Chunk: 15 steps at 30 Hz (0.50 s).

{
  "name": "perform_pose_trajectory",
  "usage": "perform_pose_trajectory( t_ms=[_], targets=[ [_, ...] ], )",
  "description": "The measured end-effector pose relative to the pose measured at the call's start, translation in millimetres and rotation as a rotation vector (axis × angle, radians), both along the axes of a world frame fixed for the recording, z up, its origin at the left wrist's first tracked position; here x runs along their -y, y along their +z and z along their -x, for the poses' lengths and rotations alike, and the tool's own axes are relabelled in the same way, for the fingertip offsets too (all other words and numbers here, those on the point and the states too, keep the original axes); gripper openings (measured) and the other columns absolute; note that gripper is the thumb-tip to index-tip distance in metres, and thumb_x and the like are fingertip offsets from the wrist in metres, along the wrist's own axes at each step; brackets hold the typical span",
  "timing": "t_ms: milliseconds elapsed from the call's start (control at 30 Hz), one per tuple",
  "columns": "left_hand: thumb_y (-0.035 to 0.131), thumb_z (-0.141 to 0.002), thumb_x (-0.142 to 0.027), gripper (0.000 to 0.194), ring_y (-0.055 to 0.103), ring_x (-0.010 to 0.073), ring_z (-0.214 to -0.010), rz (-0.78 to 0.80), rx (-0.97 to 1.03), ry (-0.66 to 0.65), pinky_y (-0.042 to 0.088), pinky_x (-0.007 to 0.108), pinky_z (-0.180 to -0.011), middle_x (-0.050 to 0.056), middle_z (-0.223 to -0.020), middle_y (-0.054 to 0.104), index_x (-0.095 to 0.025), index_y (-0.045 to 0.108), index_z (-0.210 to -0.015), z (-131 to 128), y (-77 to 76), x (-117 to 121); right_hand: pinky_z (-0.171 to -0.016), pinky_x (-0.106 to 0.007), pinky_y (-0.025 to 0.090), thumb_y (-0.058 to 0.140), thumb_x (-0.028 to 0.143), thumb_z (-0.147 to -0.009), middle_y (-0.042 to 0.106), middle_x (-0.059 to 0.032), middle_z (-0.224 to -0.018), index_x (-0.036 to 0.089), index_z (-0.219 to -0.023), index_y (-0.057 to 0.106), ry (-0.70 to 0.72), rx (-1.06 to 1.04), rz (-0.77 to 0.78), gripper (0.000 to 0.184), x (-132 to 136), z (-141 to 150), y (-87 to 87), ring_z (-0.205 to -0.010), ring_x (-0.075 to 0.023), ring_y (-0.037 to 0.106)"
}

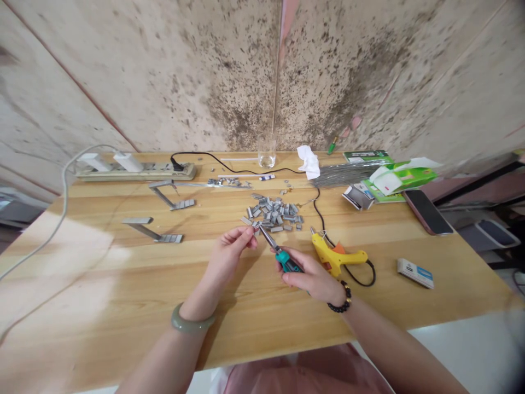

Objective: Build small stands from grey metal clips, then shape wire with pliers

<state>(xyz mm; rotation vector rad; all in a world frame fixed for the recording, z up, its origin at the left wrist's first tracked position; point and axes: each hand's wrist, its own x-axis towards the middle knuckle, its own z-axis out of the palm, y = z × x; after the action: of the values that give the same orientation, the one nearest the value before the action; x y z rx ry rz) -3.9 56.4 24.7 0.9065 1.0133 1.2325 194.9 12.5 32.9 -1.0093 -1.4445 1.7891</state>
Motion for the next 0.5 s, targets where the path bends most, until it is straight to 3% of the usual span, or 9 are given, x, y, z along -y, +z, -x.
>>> perform_pose_trajectory(
  t_ms=[133, 333, 400, 500],
  targets=[
    [0.069, -0.075, -0.036, 0.021, 0.059, 0.0120, -0.057, -0.106, -0.199, 0.043, 0.047, 0.024, -0.062, 0.001, -0.061, 0.068, -0.016, 0.073, -0.080, 0, -2.7, 2, -0.069, -0.026, 0.040, 0.057, 0.016, -0.076, 0.052, 0.0007, -0.085, 0.019, -0.100, 0.054, -0.004, 0.037, -0.063, 0.024, 0, 1, -2.1, -0.075, -0.0125, 0.049],
    [0.062, -0.082, -0.029, 0.018, 0.067, 0.0172, -0.073, -0.497, -0.779, 0.185, 0.049, 0.030, -0.075, 0.004, -0.079, 0.075, -0.020, 0.073, -0.093, -1, -6.0, 8, -0.064, -0.024, 0.038, 0.055, 0.015, -0.077, 0.050, 0.0020, -0.081, 0.019, -0.090, 0.052, -0.016, 0.069, -0.073, 0.013, 0, 2, -2.7, -0.071, -0.0114, 0.046],
    [0.061, -0.083, -0.029, 0.018, 0.068, 0.0171, -0.073, -0.516, -0.826, 0.187, 0.049, 0.029, -0.074, 0.004, -0.079, 0.075, -0.020, 0.073, -0.091, -2, -5.2, 10, -0.064, -0.024, 0.038, 0.055, 0.015, -0.078, 0.050, 0.0020, -0.081, 0.019, -0.091, 0.052, -0.008, 0.079, -0.086, 0.014, 0, 2, -3.1, -0.071, -0.0113, 0.046],
    [0.058, -0.085, -0.032, 0.020, 0.068, 0.0161, -0.071, -0.406, -0.756, 0.150, 0.051, 0.026, -0.070, 0.003, -0.076, 0.074, -0.018, 0.073, -0.087, -2, -3.7, 11, -0.065, -0.024, 0.038, 0.055, 0.014, -0.078, 0.050, 0.0022, -0.082, 0.019, -0.095, 0.052, -0.004, 0.108, -0.129, 0.017, 1, 2, -4.6, -0.070, -0.0112, 0.046]
  ],
)
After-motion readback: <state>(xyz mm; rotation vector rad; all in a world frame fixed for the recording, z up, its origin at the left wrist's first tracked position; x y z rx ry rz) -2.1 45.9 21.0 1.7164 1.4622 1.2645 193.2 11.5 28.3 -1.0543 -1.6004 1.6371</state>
